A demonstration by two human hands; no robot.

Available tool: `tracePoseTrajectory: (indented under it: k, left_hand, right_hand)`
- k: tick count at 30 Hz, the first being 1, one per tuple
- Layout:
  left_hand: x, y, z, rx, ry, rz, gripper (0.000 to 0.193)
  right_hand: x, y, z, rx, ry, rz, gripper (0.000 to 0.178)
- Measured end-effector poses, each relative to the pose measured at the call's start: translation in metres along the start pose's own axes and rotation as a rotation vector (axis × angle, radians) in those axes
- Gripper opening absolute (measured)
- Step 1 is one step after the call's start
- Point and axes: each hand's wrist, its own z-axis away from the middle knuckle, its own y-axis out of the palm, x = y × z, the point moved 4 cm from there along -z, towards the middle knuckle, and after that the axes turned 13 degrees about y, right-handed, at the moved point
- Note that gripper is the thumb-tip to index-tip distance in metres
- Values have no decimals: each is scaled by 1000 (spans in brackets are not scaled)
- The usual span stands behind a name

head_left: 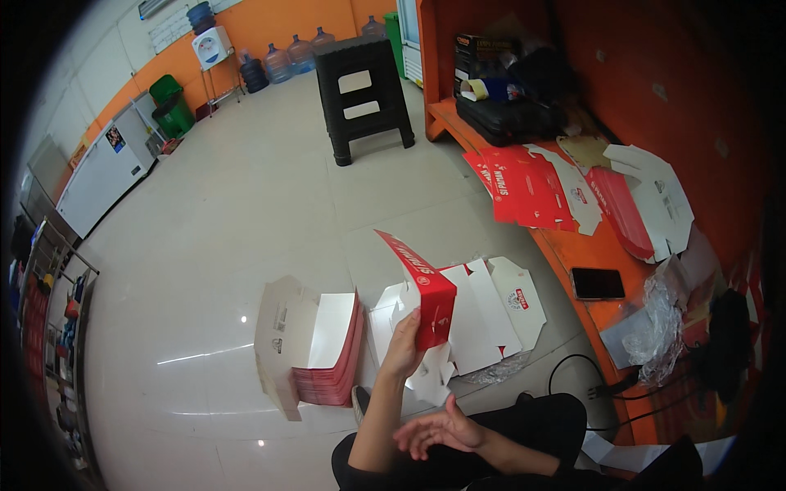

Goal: The person sits on the floor and folds flat red and white cardboard pieces into small boxes. They repeatedly pick up a piece, fold the sides, and place the finished box into a stack on their lap.

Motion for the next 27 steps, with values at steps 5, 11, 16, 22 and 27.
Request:
tracePoseTrajectory:
  k: [5,11,16,22,27]
  left_hand:
    - [-42,-6,5,-108,455,-285,43]
    - [-61,-20,4,-266,661,-362,24]
    - [-77,-15,13,-359,667,-213,27]
    - [-86,1,20,-437,844,-171,24]
    - [-83,9,26,-380,845,-96,29]
  right_hand:
    - [11,-37,-33,-245,-482,-781,55]
    - [72,-30,-24,-680,-762,-465,19]
    - [111,-10,-23,-807,-861,-132,22]
    - [111,-2,-23,-1030,-1075,167,6]
    - [107,15,-35,-1105,-1126,161,12]
